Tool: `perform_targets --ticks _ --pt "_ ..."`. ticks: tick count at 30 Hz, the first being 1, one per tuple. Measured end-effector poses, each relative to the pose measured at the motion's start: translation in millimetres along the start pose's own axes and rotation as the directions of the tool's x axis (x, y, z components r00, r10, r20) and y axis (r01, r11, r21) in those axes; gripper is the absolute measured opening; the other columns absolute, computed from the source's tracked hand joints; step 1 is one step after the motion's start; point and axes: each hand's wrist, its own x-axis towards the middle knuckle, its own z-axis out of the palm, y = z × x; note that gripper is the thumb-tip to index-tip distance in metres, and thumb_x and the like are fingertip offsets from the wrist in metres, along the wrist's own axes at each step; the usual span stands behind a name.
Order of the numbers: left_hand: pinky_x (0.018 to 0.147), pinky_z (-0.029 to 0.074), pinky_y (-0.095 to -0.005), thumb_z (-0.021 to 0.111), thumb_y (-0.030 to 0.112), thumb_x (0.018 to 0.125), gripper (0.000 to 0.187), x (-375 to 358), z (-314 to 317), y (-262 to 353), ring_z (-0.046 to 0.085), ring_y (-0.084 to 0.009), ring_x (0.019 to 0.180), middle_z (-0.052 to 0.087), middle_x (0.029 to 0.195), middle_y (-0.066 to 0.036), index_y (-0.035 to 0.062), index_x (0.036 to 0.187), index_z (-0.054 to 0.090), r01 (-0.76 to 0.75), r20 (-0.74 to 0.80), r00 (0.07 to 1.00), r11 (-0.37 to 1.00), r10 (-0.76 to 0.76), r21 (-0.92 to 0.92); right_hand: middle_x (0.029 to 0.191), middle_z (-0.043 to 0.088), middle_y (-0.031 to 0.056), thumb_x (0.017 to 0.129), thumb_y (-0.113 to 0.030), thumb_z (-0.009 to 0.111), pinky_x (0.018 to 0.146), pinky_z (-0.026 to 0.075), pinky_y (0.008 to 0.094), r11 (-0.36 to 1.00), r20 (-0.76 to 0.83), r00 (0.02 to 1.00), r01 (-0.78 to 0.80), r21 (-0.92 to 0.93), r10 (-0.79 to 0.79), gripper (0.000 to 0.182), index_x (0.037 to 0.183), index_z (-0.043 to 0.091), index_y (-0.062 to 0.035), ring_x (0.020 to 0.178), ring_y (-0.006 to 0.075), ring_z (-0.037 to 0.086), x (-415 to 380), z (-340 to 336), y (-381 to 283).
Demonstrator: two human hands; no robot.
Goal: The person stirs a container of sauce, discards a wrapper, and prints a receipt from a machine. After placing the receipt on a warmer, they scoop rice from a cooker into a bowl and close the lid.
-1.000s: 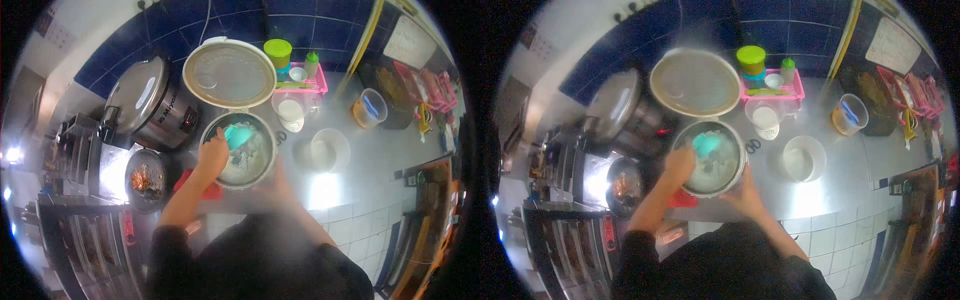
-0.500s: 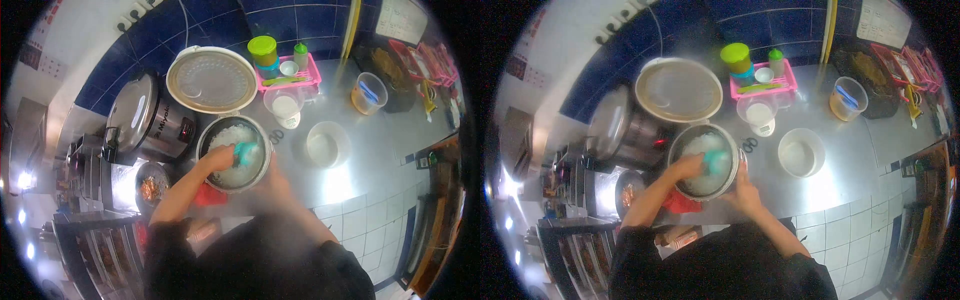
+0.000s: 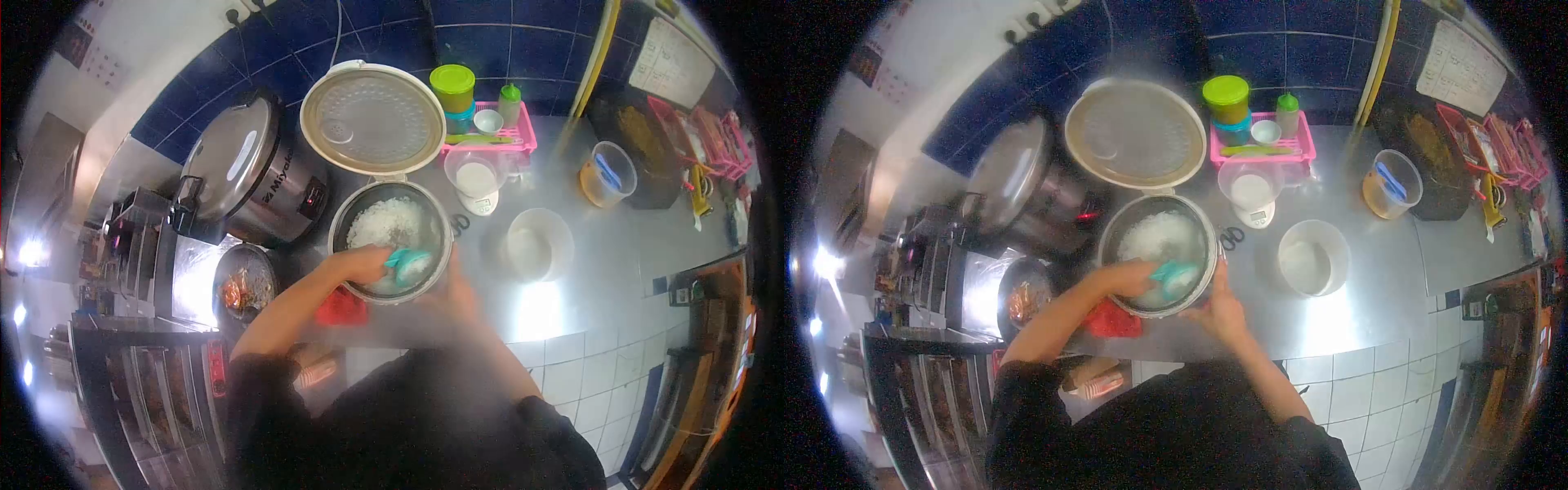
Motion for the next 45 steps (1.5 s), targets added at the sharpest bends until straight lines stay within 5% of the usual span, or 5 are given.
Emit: perform_targets --ticks 10,25,28,40,45 --pt "0.045 0.041 -0.0341 0.058 0.019 0.087 0.026 -20 -71 -3 0.051 -0.0158 0.050 0.057 0.066 -0.008 -0.0028 0.100 0.057 0.080 0.361 0.930 0.997 -0.067 -0.021 0.114 0.061 0.0225 0.072 -0.031 0.080 0.073 0.053 0.0424 0.964 0.029 1.000 0.016 -0.264 -0.009 0.100 0.149 0.021 -0.0086 0.081 0.0351 0.067 -17 -56 -20" --pt "0.047 0.039 -0.0228 0.060 0.012 0.084 0.025 -55 -84 100 0.049 -0.0077 0.053 0.054 0.068 0.000 0.0031 0.107 0.060 0.070 -0.062 0.984 0.684 -0.167 -0.726 0.076 0.065 0.0107 0.089 -0.023 0.060 0.059 0.053 0.0412 0.586 -0.412 0.908 -0.296 -0.754 -0.072 0.015 0.094 0.060 -0.0097 0.072 0.0307 0.066 -85 -135 65" --pt "0.065 0.050 -0.0413 0.054 0.019 0.090 0.040 23 -24 134 0.064 -0.0287 0.070 0.067 0.085 -0.017 -0.0046 0.123 0.052 -0.431 -0.569 0.750 0.902 0.336 -0.035 0.076 0.065 0.0099 0.090 -0.024 0.060 0.056 0.053 0.0398 0.628 -0.319 0.945 -0.205 -0.750 -0.073 0.014 0.091 0.061 -0.0100 0.070 0.0290 0.067 -95 -136 42" --pt "0.067 0.054 -0.0472 0.052 0.014 0.088 0.053 3 -24 193 0.067 -0.0393 0.084 0.062 0.102 -0.027 -0.0069 0.135 0.037 0.035 -0.558 0.826 0.979 0.084 0.199 0.081 0.068 0.0073 0.091 -0.025 0.060 0.058 0.053 0.0397 0.723 -0.335 0.933 -0.321 -0.611 0.131 0.025 0.114 0.060 -0.0158 0.068 0.0271 0.067 -109 -137 17" --pt "0.068 0.054 -0.0485 0.052 0.018 0.090 0.029 -70 -94 131 0.069 -0.0348 0.082 0.067 0.094 -0.020 0.0007 0.113 0.052 0.512 -0.586 0.762 0.810 -0.276 0.284 0.098 0.070 0.0160 0.088 -0.026 0.068 0.075 0.054 0.0344 0.988 -0.046 0.991 -0.118 0.097 0.123 0.059 0.139 0.043 -0.0080 0.081 0.0236 0.070 -85 -108 -31"
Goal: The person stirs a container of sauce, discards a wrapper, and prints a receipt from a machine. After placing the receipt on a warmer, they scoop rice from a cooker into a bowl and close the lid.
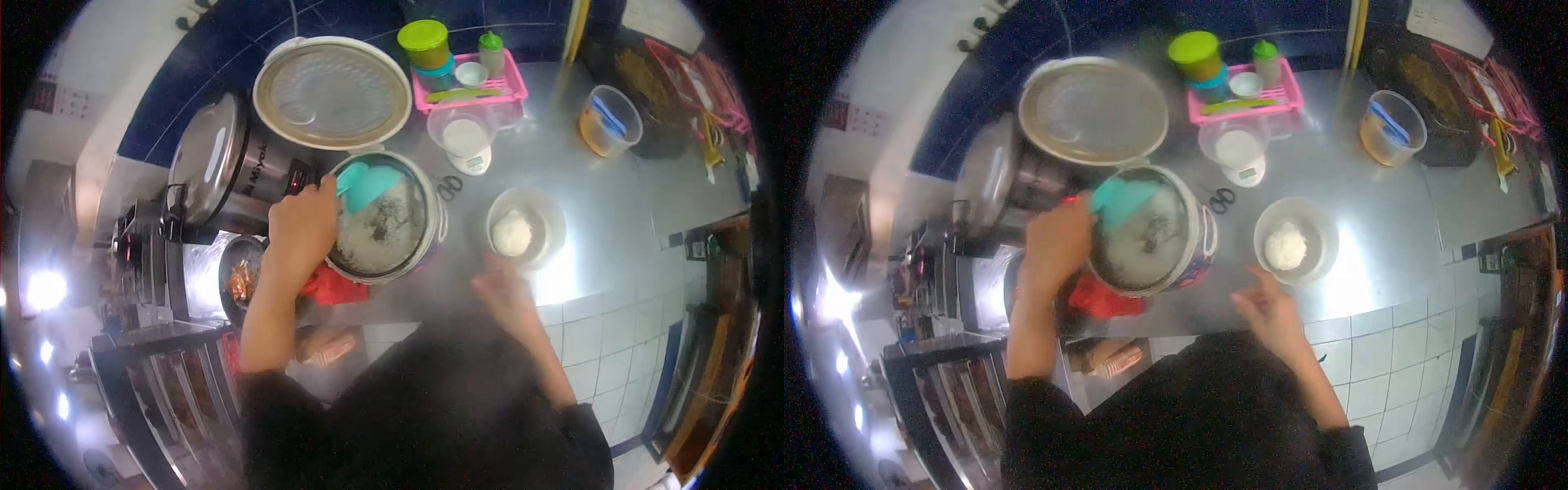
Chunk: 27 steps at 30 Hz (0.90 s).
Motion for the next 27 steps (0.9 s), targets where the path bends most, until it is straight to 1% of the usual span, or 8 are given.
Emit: perform_targets --ticks 2,6,8,14,17,23,25,27 --pt "0.069 0.055 -0.0439 0.055 0.017 0.088 0.026 17 50 -26 0.070 -0.0311 0.079 0.070 0.091 -0.010 0.0021 0.109 0.057 -0.040 0.092 0.996 0.956 0.014 0.292 0.107 0.066 0.0226 0.086 -0.027 0.072 0.080 0.053 0.0342 0.981 0.110 0.994 -0.031 0.193 0.009 0.088 0.150 0.017 -0.0050 0.090 0.0248 0.069 20 42 15" --pt "0.072 0.055 -0.0403 0.057 0.014 0.085 0.021 44 112 -31 0.071 -0.0275 0.087 0.071 0.098 -0.009 0.0047 0.102 0.068 -0.133 0.188 0.980 0.928 0.070 0.348 0.110 0.062 0.0240 0.083 -0.025 0.075 0.081 0.053 0.0355 0.979 0.131 0.990 0.031 0.200 -0.058 0.109 0.150 -0.009 -0.0049 0.093 0.0257 0.066 47 99 2" --pt "0.074 0.055 -0.0405 0.058 0.013 0.084 0.022 56 112 -37 0.071 -0.0271 0.090 0.072 0.100 -0.011 0.0060 0.101 0.071 -0.223 0.320 0.941 0.911 0.109 0.348 0.107 0.062 0.0202 0.082 -0.020 0.076 0.081 0.052 0.0349 0.850 0.287 0.943 -0.284 0.443 0.166 0.116 0.148 -0.018 -0.0028 0.094 0.0238 0.064 50 114 -3" --pt "0.078 0.054 -0.0408 0.061 0.020 0.074 0.030 81 121 -47 0.069 -0.0267 0.096 0.071 0.099 -0.015 0.0063 0.098 0.073 -0.366 0.613 0.766 0.915 0.193 0.170 0.100 0.062 0.0160 0.080 -0.014 0.077 0.079 0.052 0.0335 0.894 0.108 0.987 -0.157 0.420 0.122 0.117 0.148 -0.018 -0.0037 0.087 0.0219 0.063 52 139 10" --pt "0.081 0.053 -0.0454 0.057 0.019 0.075 0.034 91 154 -71 0.067 -0.0376 0.091 0.068 0.099 -0.025 -0.0016 0.100 0.069 -0.446 0.706 0.625 0.895 0.334 -0.028 0.098 0.061 0.0162 0.080 -0.011 0.077 0.076 0.052 0.0331 0.885 0.080 0.991 -0.131 0.447 0.106 0.117 0.148 -0.017 -0.0034 0.083 0.0215 0.062 51 147 18" --pt "0.072 0.052 -0.0449 0.061 0.020 0.074 0.035 86 183 -68 0.068 -0.0342 0.082 0.069 0.092 -0.024 -0.0029 0.101 0.068 -0.327 0.789 0.534 0.934 0.305 -0.140 0.096 0.060 0.0177 0.080 -0.011 0.077 0.071 0.054 0.0327 0.916 0.062 0.995 -0.093 0.390 0.075 0.115 0.148 -0.015 -0.0020 0.082 0.0217 0.064 51 139 6" --pt "0.046 0.043 -0.0378 0.060 0.024 0.081 0.026 87 184 -68 0.055 -0.0202 0.048 0.059 0.061 -0.009 -0.0013 0.076 0.064 -0.149 0.786 0.482 0.920 0.387 -0.362 0.098 0.061 0.0183 0.080 -0.011 0.078 0.073 0.054 0.0329 0.912 0.101 0.988 -0.146 0.384 0.116 0.115 0.148 -0.015 -0.0017 0.084 0.0230 0.064 51 136 0" --pt "0.045 0.042 -0.0365 0.060 0.025 0.084 0.026 86 183 -70 0.052 -0.0180 0.048 0.056 0.061 -0.007 -0.0001 0.076 0.062 -0.040 0.806 0.459 0.915 0.374 -0.402 0.101 0.061 0.0188 0.079 -0.012 0.078 0.075 0.054 0.0331 0.905 0.143 0.977 -0.200 0.376 0.156 0.115 0.148 -0.014 -0.0014 0.087 0.0244 0.064 51 138 3"
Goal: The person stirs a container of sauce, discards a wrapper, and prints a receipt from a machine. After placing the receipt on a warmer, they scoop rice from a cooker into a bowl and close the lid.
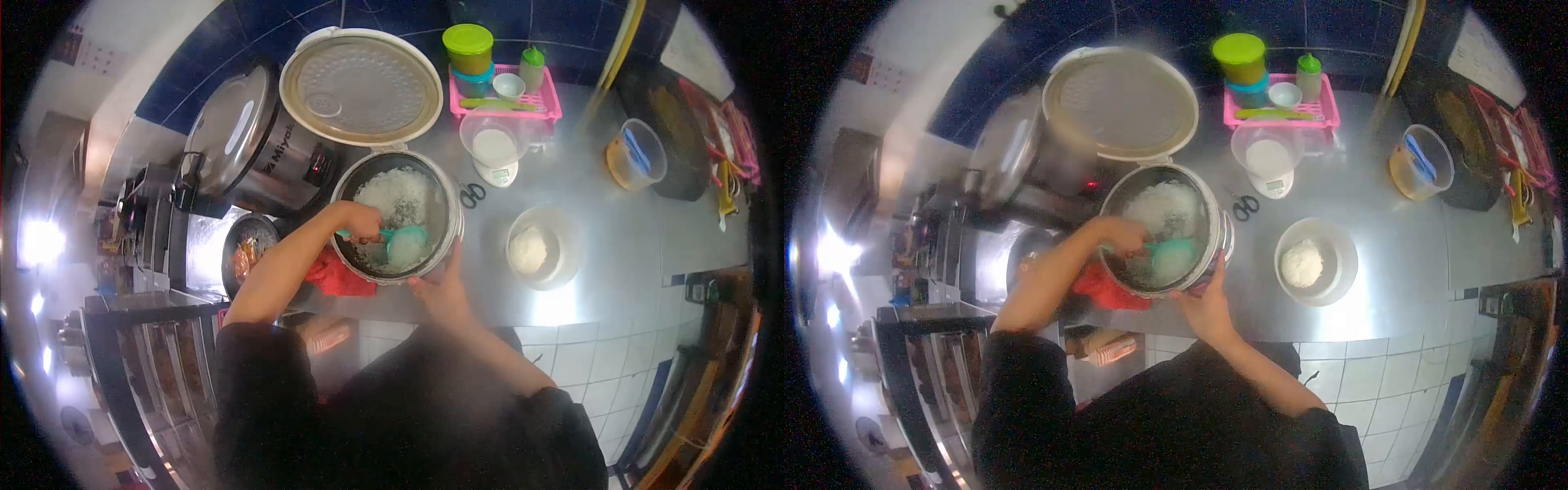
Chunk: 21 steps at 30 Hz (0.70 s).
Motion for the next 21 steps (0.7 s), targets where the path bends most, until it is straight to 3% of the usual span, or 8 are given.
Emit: perform_targets --ticks 5,7,8,10,12,14,17,21 --pt "0.054 0.049 -0.0398 0.062 0.027 0.085 0.027 -36 -4 15 0.061 -0.0233 0.059 0.065 0.074 -0.012 -0.0004 0.085 0.066 -0.011 -0.131 0.991 0.988 -0.010 -0.156 0.130 0.050 0.0230 0.077 -0.012 0.080 0.084 0.053 0.0352 0.994 -0.033 0.994 0.102 -0.041 -0.104 0.112 0.149 -0.006 0.0000 0.108 0.0282 0.059 2 -9 6" --pt "0.071 0.054 -0.0445 0.060 0.021 0.083 0.028 -36 5 0 0.069 -0.0333 0.082 0.069 0.093 -0.020 -0.0021 0.096 0.068 -0.032 -0.490 0.863 0.982 0.122 0.188 0.135 0.045 0.0232 0.075 -0.011 0.081 0.087 0.052 0.0365 0.976 -0.037 0.980 0.190 -0.105 -0.195 0.113 0.149 -0.004 -0.0002 0.115 0.0282 0.056 -1 -21 -16" --pt "0.071 0.054 -0.0445 0.060 0.021 0.083 0.028 -39 4 5 0.069 -0.0333 0.082 0.069 0.093 -0.020 -0.0021 0.096 0.068 -0.032 -0.495 0.861 0.985 0.114 0.170 0.141 0.039 0.0235 0.074 -0.010 0.081 0.089 0.051 0.0378 0.949 -0.033 0.960 0.271 -0.159 -0.279 0.113 0.150 -0.002 -0.0004 0.121 0.0283 0.052 -3 -25 -26" --pt "0.085 0.052 -0.0468 0.056 0.016 0.081 0.032 -45 1 22 0.065 -0.0384 0.100 0.066 0.106 -0.024 -0.0017 0.104 0.068 0.335 -0.481 0.835 0.941 -0.269 0.053 0.144 0.035 0.0229 0.072 -0.008 0.082 0.092 0.050 0.0383 0.972 0.019 0.972 0.235 0.004 -0.235 0.115 0.150 -0.002 -0.0011 0.126 0.0285 0.047 3 -29 -37" --pt "0.085 0.052 -0.0466 0.055 0.015 0.081 0.030 -42 9 24 0.065 -0.0378 0.100 0.067 0.105 -0.023 -0.0011 0.102 0.068 0.315 -0.531 0.811 0.948 -0.248 0.038 0.147 0.030 0.0223 0.070 -0.006 0.083 0.095 0.050 0.0389 0.968 0.058 0.977 0.192 0.164 -0.204 0.117 0.150 -0.002 -0.0019 0.130 0.0288 0.043 8 -28 -37" --pt "0.084 0.053 -0.0465 0.054 0.014 0.081 0.029 -43 11 26 0.066 -0.0372 0.100 0.068 0.104 -0.022 -0.0004 0.101 0.069 0.292 -0.582 0.784 0.956 -0.215 0.040 0.148 0.028 0.0216 0.068 -0.001 0.083 0.097 0.050 0.0380 0.931 0.053 0.945 0.326 -0.166 -0.322 0.121 0.150 -0.005 -0.0036 0.131 0.0301 0.041 14 -23 -34" --pt "0.084 0.052 -0.0475 0.056 0.015 0.081 0.026 -49 22 28 0.065 -0.0373 0.100 0.068 0.101 -0.022 0.0000 0.099 0.067 0.264 -0.671 0.723 0.963 -0.163 0.050 0.150 0.024 0.0227 0.065 -0.002 0.085 0.101 0.048 0.0398 0.982 0.061 0.980 0.191 -0.011 -0.190 0.125 0.150 -0.008 -0.0035 0.134 0.0306 0.038 12 -21 -44" --pt "0.083 0.053 -0.0479 0.058 0.018 0.081 0.027 -35 26 18 0.066 -0.0383 0.096 0.068 0.099 -0.023 0.0027 0.103 0.065 0.210 -0.671 0.732 0.976 -0.116 0.061 0.151 0.022 0.0249 0.064 -0.008 0.087 0.106 0.042 0.0410 0.948 0.050 0.962 0.274 -0.159 -0.270 0.129 0.149 -0.009 -0.0016 0.136 0.0323 0.035 14 -20 -42"
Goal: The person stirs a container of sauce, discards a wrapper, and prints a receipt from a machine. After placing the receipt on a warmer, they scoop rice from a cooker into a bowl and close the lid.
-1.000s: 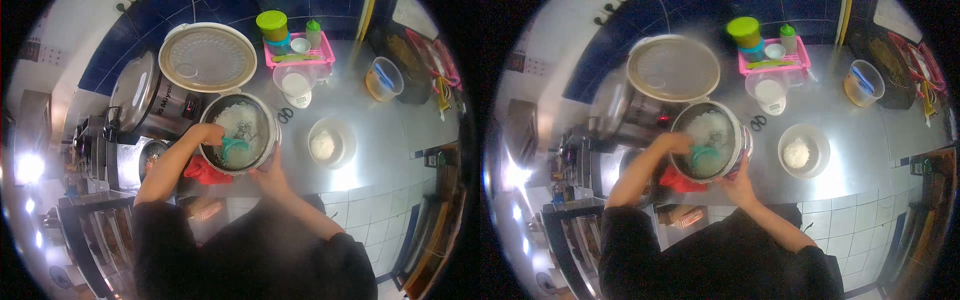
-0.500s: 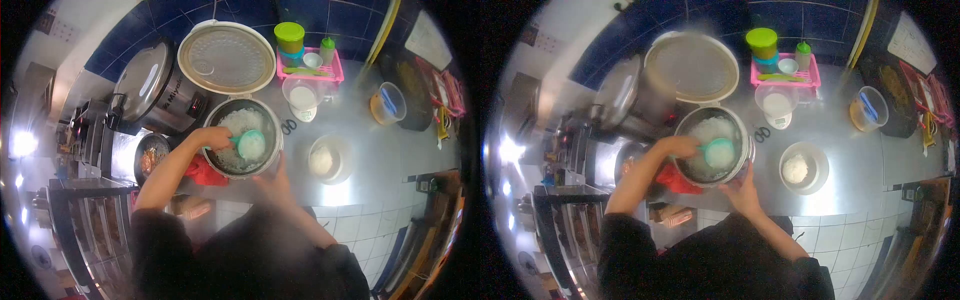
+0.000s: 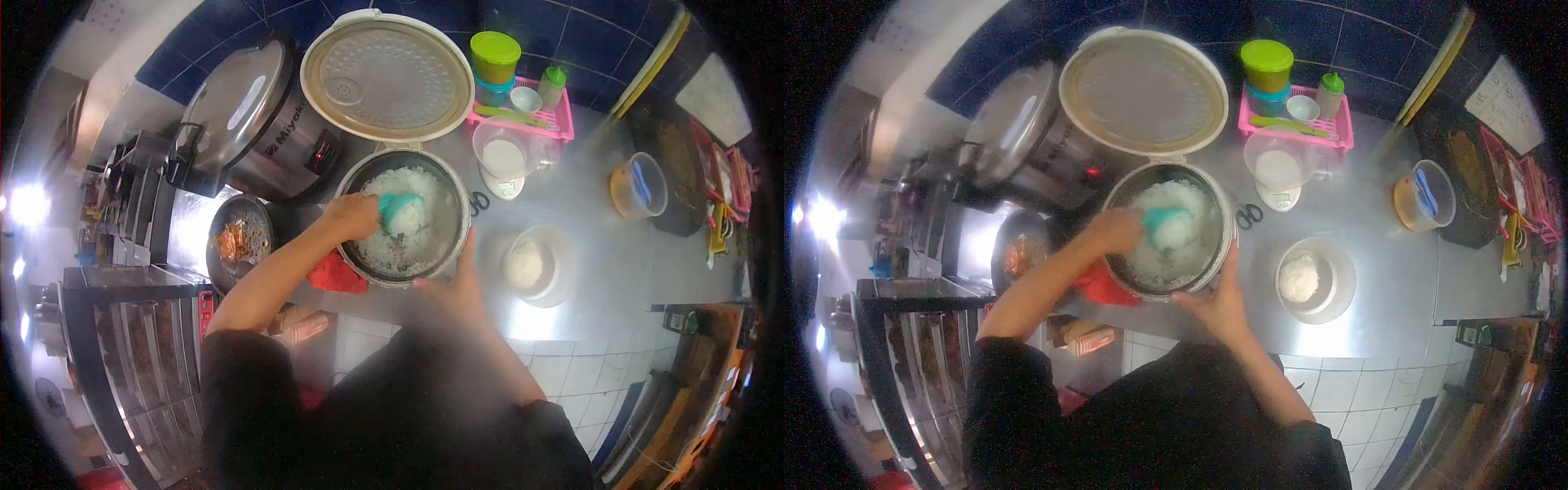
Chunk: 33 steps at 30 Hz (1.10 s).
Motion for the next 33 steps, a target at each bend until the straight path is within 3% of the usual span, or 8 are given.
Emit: perform_targets --ticks 6,11,16,18,20,22,25,33 --pt "0.080 0.052 -0.0493 0.060 0.022 0.083 0.030 -2 2 35 0.066 -0.0397 0.092 0.067 0.095 -0.023 0.0045 0.107 0.063 -0.125 0.030 0.991 0.990 0.127 -0.071 0.151 0.022 0.0270 0.062 -0.012 0.089 0.112 0.032 0.0393 0.996 -0.017 0.999 0.047 -0.079 -0.048 0.130 0.149 -0.007 0.0021 0.138 0.0352 0.032 2 -1 19" --pt "0.081 0.049 -0.0500 0.060 0.025 0.086 0.029 -2 18 26 0.065 -0.0399 0.092 0.067 0.094 -0.022 0.0052 0.107 0.062 -0.218 0.107 0.969 0.975 0.223 -0.052 0.147 0.033 0.0266 0.062 -0.012 0.089 0.104 0.044 0.0389 0.987 0.017 0.995 0.103 -0.120 -0.101 0.130 0.150 -0.007 -0.0007 0.138 0.0335 0.032 9 -6 11" --pt "0.080 0.052 -0.0481 0.062 0.025 0.083 0.033 5 24 2 0.066 -0.0411 0.091 0.068 0.094 -0.024 -0.0007 0.103 0.065 -0.408 0.189 0.875 0.890 0.445 -0.205 0.149 0.030 0.0248 0.063 -0.008 0.088 0.095 0.053 0.0365 0.993 0.057 0.998 0.018 -0.118 -0.011 0.128 0.150 -0.007 -0.0019 0.138 0.0324 0.032 6 -7 7" --pt "0.081 0.051 -0.0479 0.062 0.027 0.083 0.035 3 11 -4 0.065 -0.0411 0.093 0.068 0.096 -0.024 -0.0013 0.103 0.065 -0.390 0.207 0.877 0.895 0.433 -0.219 0.150 0.027 0.0242 0.063 -0.007 0.087 0.092 0.055 0.0356 0.985 0.053 0.998 0.023 -0.170 -0.014 0.128 0.149 -0.007 -0.0019 0.138 0.0321 0.032 8 -8 4" --pt "0.083 0.051 -0.0478 0.061 0.029 0.083 0.037 9 4 -7 0.065 -0.0412 0.094 0.067 0.097 -0.024 -0.0018 0.103 0.066 -0.379 0.233 0.873 0.896 0.429 -0.230 0.152 0.023 0.0242 0.062 -0.009 0.089 0.101 0.048 0.0393 0.998 0.059 0.997 -0.046 0.042 0.044 0.130 0.150 -0.006 -0.0019 0.139 0.0328 0.030 9 -9 0" --pt "0.081 0.052 -0.0472 0.060 0.029 0.083 0.035 22 11 -13 0.066 -0.0402 0.095 0.068 0.099 -0.023 -0.0020 0.098 0.067 -0.083 0.059 0.993 0.958 0.103 -0.273 0.152 0.022 0.0241 0.062 -0.012 0.089 0.106 0.041 0.0404 0.994 0.039 0.997 0.074 -0.084 -0.071 0.129 0.150 -0.005 -0.0015 0.140 0.0330 0.029 11 -12 10" --pt "0.081 0.052 -0.0468 0.059 0.023 0.082 0.029 44 10 -9 0.066 -0.0397 0.095 0.067 0.099 -0.024 -0.0018 0.094 0.068 0.005 0.034 0.999 0.979 0.002 -0.202 0.153 0.022 0.0244 0.064 -0.016 0.089 0.112 0.030 0.0412 0.973 0.032 0.988 0.155 -0.174 -0.152 0.127 0.150 -0.003 -0.0005 0.140 0.0335 0.028 11 -8 18" --pt "0.080 0.052 -0.0485 0.060 0.017 0.081 0.026 19 6 37 0.066 -0.0403 0.092 0.067 0.096 -0.024 0.0025 0.101 0.066 -0.175 0.116 0.975 0.978 0.188 -0.112 0.152 0.022 0.0250 0.066 -0.018 0.088 0.113 0.030 0.0389 0.988 -0.017 0.990 0.138 -0.063 -0.139 0.124 0.151 -0.001 -0.0004 0.140 0.0318 0.027 19 -11 5"
